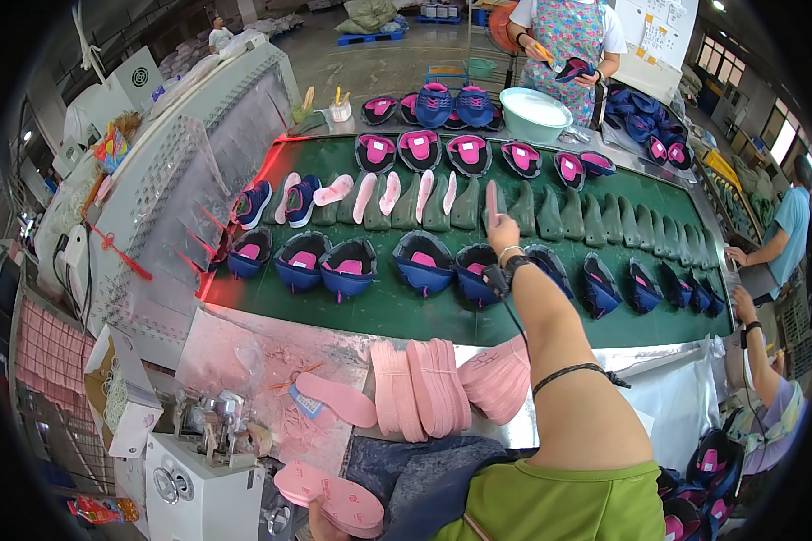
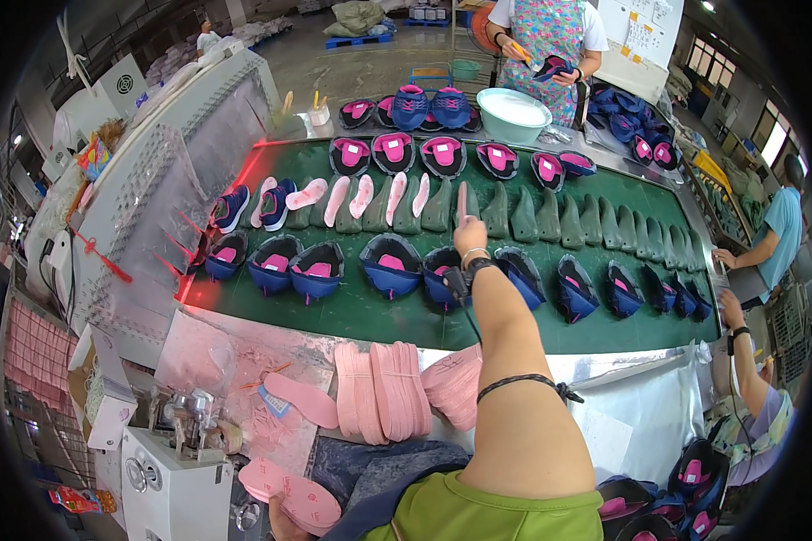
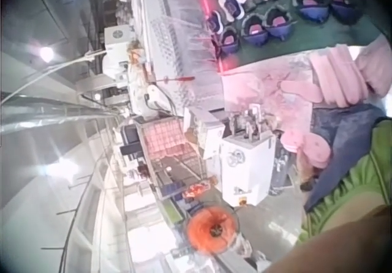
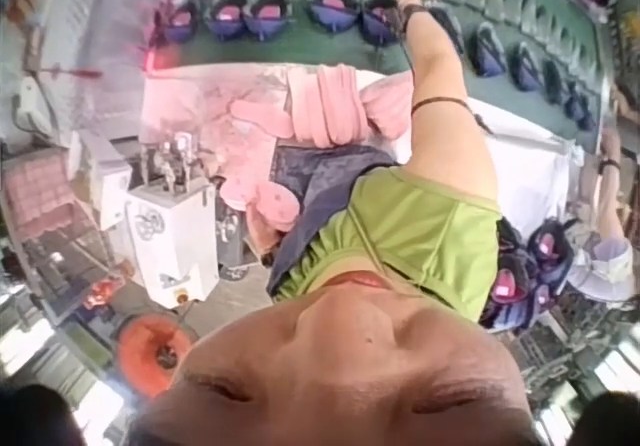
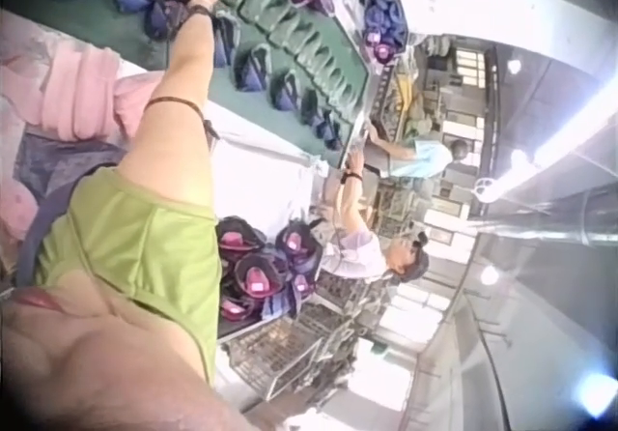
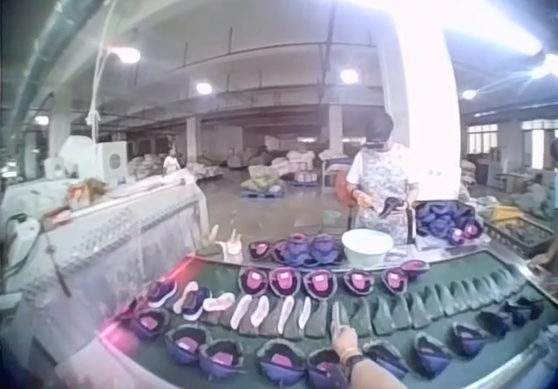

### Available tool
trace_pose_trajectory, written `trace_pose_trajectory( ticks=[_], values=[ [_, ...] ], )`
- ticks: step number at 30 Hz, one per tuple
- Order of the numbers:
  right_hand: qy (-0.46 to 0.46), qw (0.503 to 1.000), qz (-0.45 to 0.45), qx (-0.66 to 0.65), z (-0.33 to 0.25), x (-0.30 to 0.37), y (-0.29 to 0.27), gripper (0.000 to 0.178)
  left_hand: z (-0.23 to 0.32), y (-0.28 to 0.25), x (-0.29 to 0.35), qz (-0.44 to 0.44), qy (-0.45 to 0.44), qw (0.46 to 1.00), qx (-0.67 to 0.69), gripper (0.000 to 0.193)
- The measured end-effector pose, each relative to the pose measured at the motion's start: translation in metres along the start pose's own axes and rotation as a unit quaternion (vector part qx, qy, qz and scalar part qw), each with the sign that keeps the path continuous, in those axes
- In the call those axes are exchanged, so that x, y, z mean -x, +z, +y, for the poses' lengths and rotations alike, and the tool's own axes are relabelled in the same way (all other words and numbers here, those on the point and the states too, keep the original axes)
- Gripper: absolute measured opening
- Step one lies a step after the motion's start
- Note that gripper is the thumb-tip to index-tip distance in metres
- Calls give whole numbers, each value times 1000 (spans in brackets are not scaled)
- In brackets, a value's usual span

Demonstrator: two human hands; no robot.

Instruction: Picking up pink shoe insole components and inserting them into shoe uppers on a conveyor production line.

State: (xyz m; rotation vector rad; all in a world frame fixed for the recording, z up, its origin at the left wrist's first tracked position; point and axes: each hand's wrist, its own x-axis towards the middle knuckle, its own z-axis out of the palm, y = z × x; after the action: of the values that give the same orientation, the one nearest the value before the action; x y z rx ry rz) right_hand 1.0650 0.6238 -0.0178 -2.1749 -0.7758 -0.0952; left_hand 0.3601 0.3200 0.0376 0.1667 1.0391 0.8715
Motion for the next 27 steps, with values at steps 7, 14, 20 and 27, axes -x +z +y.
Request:
trace_pose_trajectory(
  ticks=[7, 14, 20, 27],
  values=[
    [-93, 957, -191, -197, -161, 126, 52, 32, 5, 30, 20, 64, 98, 990, -77, 60],
    [-322, 615, -707, -136, -228, 413, -54, 29, 19, 29, -20, 3, 68, 997, 36, 35],
    [-139, 636, -716, -254, -260, 458, -41, 28, 24, 19, -7, 1, 106, 992, 72, 41],
    [-189, 719, -618, -255, -353, 470, 67, 31, 17, 4, 28, -57, 50, 981, 178, 41]
  ],
)
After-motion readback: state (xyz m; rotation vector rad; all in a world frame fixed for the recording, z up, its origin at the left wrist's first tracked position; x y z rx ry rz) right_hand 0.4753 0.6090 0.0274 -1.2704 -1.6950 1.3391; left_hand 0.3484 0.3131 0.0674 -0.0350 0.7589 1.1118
